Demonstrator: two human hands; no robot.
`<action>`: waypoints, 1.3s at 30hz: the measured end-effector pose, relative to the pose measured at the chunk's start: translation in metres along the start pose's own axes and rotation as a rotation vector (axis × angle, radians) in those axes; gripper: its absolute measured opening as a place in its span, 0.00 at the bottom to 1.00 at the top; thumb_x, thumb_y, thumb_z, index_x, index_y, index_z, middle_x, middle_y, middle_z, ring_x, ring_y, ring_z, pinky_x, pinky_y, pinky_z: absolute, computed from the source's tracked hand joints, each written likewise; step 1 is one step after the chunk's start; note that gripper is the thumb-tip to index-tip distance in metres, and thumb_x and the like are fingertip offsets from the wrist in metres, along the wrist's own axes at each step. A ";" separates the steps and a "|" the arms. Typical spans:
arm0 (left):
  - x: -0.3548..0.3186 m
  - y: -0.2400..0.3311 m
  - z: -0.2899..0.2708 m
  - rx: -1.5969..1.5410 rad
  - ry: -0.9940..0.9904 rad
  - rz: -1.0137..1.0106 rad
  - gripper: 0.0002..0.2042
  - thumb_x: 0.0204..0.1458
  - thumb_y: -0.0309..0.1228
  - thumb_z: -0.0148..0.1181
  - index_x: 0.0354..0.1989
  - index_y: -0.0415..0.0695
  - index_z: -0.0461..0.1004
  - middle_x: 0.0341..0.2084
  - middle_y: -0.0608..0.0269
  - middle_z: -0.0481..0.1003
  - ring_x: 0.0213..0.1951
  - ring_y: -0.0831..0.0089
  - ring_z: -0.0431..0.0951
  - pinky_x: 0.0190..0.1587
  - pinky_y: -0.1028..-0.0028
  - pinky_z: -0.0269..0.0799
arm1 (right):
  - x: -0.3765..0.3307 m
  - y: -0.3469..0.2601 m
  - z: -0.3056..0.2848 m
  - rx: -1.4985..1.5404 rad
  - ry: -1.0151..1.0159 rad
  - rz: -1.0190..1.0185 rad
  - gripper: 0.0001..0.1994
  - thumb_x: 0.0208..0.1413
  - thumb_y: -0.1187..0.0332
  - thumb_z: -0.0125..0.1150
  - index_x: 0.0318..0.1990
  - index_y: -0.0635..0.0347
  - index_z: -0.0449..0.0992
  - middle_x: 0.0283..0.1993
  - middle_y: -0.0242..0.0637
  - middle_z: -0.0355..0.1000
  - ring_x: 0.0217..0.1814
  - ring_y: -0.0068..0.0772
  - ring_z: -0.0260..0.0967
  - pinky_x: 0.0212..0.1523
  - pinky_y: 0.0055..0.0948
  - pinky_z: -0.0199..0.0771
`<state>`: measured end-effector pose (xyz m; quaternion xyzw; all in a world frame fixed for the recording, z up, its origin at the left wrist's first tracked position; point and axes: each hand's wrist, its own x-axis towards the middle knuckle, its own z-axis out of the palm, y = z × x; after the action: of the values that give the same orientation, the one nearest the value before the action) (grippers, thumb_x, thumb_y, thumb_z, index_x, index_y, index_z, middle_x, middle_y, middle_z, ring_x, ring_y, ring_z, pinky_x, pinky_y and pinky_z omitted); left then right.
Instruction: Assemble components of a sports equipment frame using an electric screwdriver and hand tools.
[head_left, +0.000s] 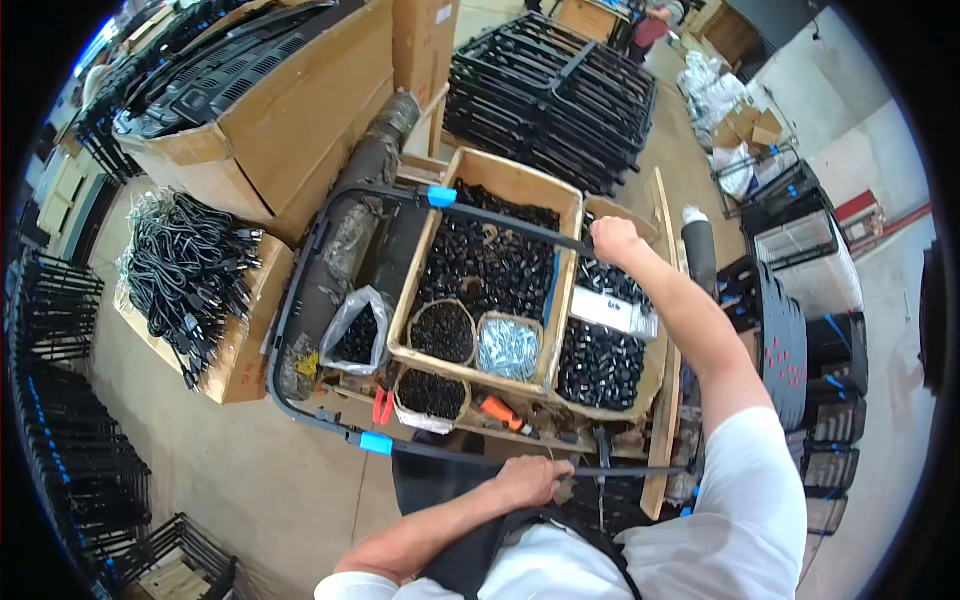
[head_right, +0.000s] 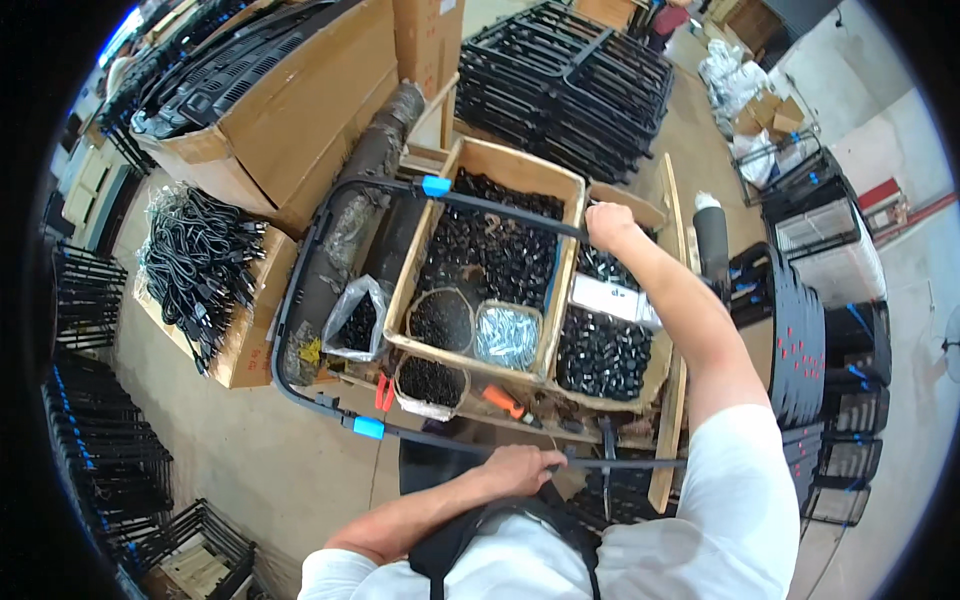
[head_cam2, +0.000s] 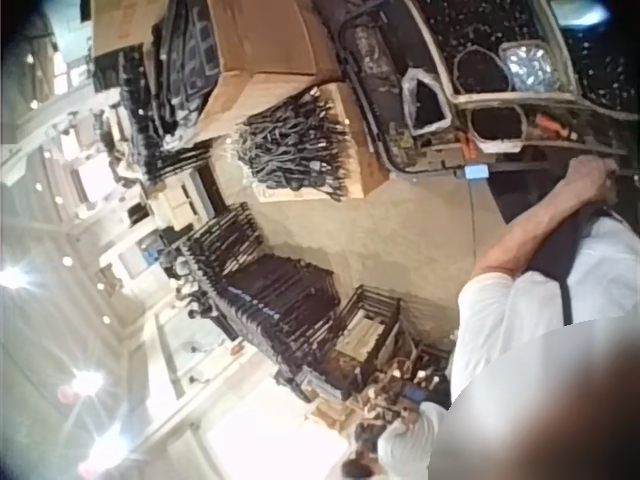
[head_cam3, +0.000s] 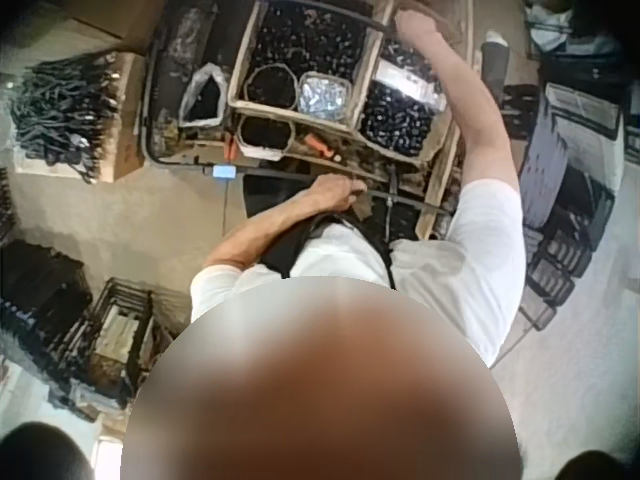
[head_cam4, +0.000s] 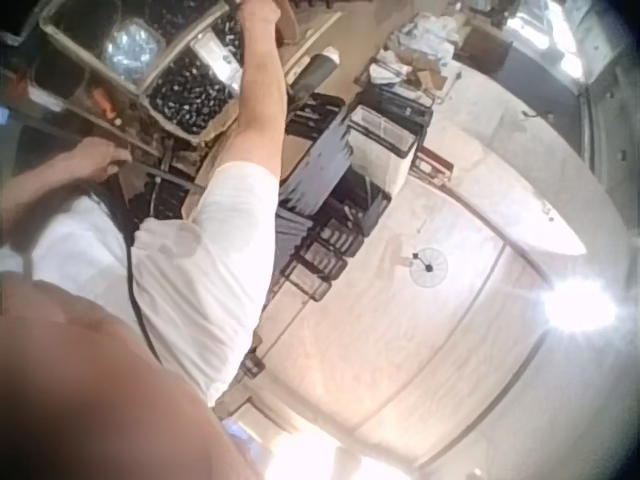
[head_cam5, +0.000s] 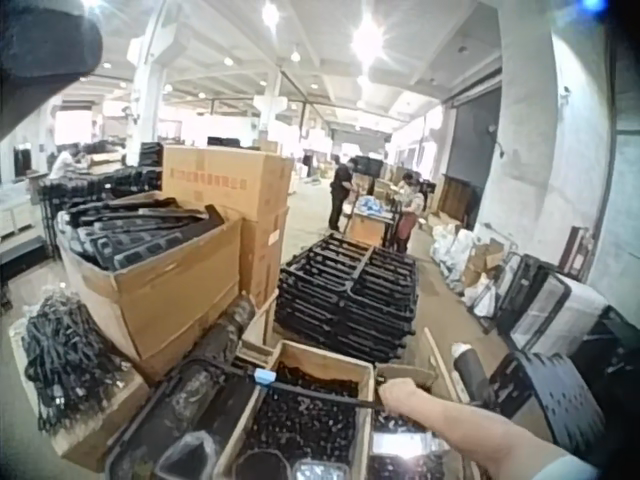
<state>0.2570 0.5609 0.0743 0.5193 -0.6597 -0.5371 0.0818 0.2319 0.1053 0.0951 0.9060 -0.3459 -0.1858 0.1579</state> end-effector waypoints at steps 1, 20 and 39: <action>0.002 -0.004 -0.006 -0.064 0.010 0.007 0.19 0.64 0.40 0.57 0.63 0.64 0.75 0.46 0.47 0.83 0.48 0.43 0.83 0.51 0.47 0.79 | -0.003 -0.003 0.002 0.003 0.000 -0.003 0.09 0.56 0.65 0.61 0.37 0.55 0.86 0.43 0.49 0.85 0.48 0.49 0.85 0.46 0.45 0.86; 0.011 -0.017 0.034 -0.083 0.379 0.128 0.21 0.58 0.36 0.64 0.60 0.50 0.72 0.43 0.46 0.83 0.48 0.45 0.83 0.51 0.51 0.78 | 0.009 -0.024 -0.030 0.025 -0.070 0.006 0.12 0.55 0.63 0.64 0.40 0.59 0.87 0.47 0.50 0.85 0.51 0.49 0.85 0.49 0.48 0.86; -0.131 -0.074 -0.134 -0.001 1.182 0.082 0.24 0.50 0.26 0.65 0.59 0.39 0.76 0.54 0.42 0.78 0.56 0.44 0.79 0.60 0.53 0.76 | -0.189 -0.121 -0.006 0.493 0.110 -0.222 0.13 0.61 0.61 0.60 0.45 0.62 0.77 0.38 0.50 0.78 0.41 0.56 0.80 0.41 0.54 0.81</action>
<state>0.4486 0.5874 0.1294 0.7044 -0.5215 -0.1533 0.4565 0.1724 0.3221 0.0929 0.9582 -0.2701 -0.0627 -0.0702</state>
